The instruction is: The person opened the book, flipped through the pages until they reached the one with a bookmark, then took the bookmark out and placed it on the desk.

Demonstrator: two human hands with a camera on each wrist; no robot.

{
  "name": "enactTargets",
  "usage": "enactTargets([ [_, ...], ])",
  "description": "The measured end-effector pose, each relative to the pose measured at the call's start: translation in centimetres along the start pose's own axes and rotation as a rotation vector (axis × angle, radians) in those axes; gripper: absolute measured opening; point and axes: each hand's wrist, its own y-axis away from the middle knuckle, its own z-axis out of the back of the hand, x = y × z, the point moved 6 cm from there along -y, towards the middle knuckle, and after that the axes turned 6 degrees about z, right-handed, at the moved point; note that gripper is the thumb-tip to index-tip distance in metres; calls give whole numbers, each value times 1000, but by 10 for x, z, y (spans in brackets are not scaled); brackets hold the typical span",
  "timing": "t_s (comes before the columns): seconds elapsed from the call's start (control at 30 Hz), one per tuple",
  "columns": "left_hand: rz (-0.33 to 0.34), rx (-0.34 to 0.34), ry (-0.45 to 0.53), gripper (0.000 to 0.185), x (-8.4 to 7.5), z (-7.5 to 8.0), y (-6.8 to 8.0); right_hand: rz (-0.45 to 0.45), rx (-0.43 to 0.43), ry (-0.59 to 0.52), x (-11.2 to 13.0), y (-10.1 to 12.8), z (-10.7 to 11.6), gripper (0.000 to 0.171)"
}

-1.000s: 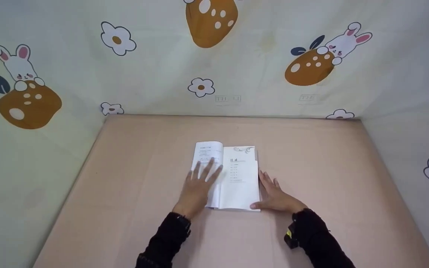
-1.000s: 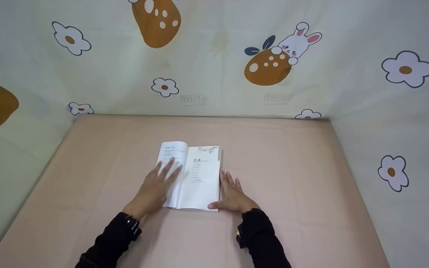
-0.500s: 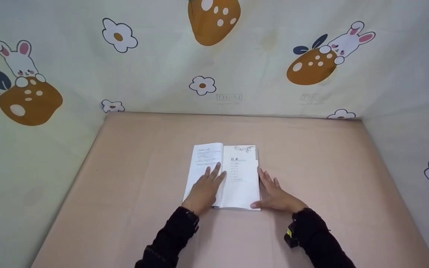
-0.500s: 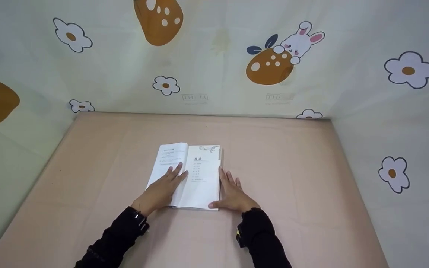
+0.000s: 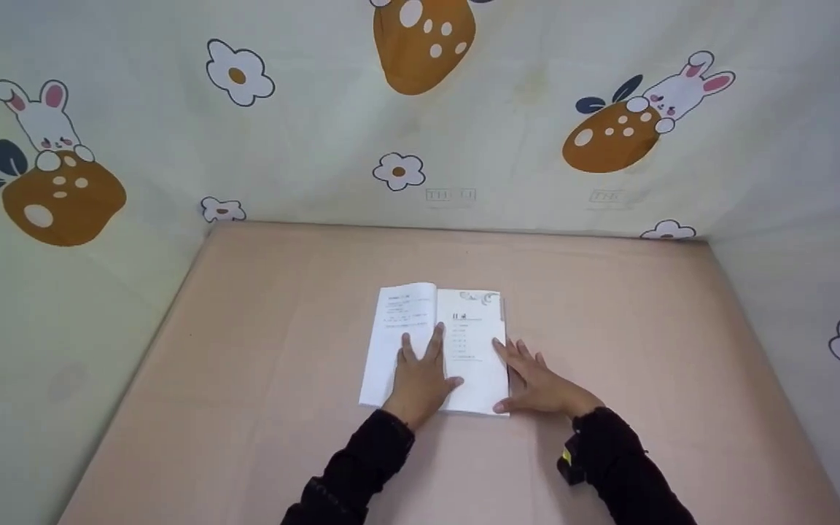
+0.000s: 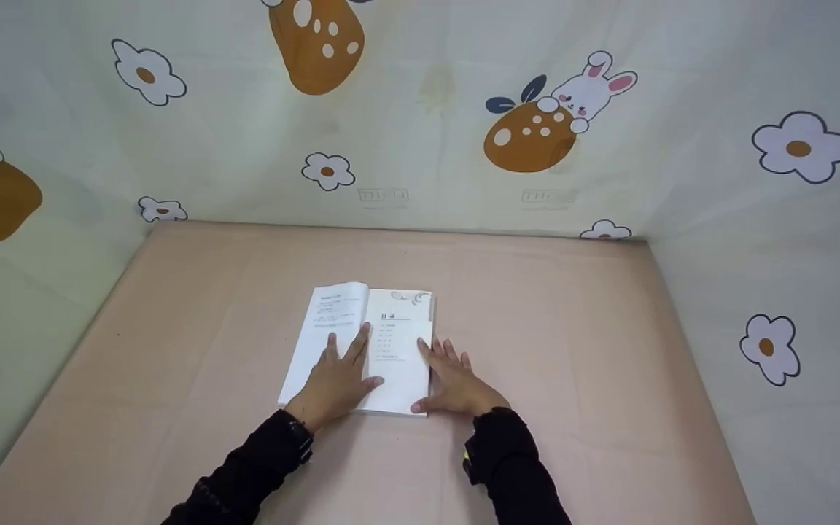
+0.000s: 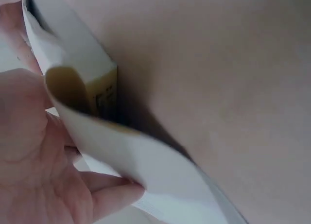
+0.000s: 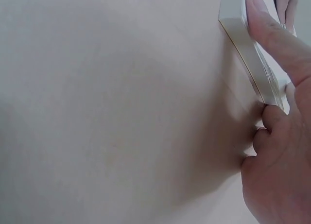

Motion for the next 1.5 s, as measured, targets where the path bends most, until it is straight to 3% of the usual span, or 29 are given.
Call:
enactTargets([
  [0.1, 21, 29, 7, 85, -2, -2, 0, 5, 11, -2, 1, 0, 1, 105],
  [0.33, -27, 90, -12, 100, -10, -5, 1, -1, 23, -12, 1, 1, 2, 106],
  [0.63, -88, 102, 17, 108, -8, -6, 3, 5, -19, -23, 0, 0, 0, 105],
  [0.8, -104, 96, 55, 108, -6, -9, 4, -5, -41, -21, 2, -1, -2, 101],
  [1.1, -133, 124, 229, 97, 0, -9, 4, -53, -133, 24, 4, -2, -1, 89],
  [1.37, -159, 80, 280, 82, 5, -3, 8, -85, -210, 28, 6, -3, 1, 67],
  [1.5, -163, 63, 246, 83, 5, -1, 8, -95, -223, 14, 6, -2, 2, 58],
])
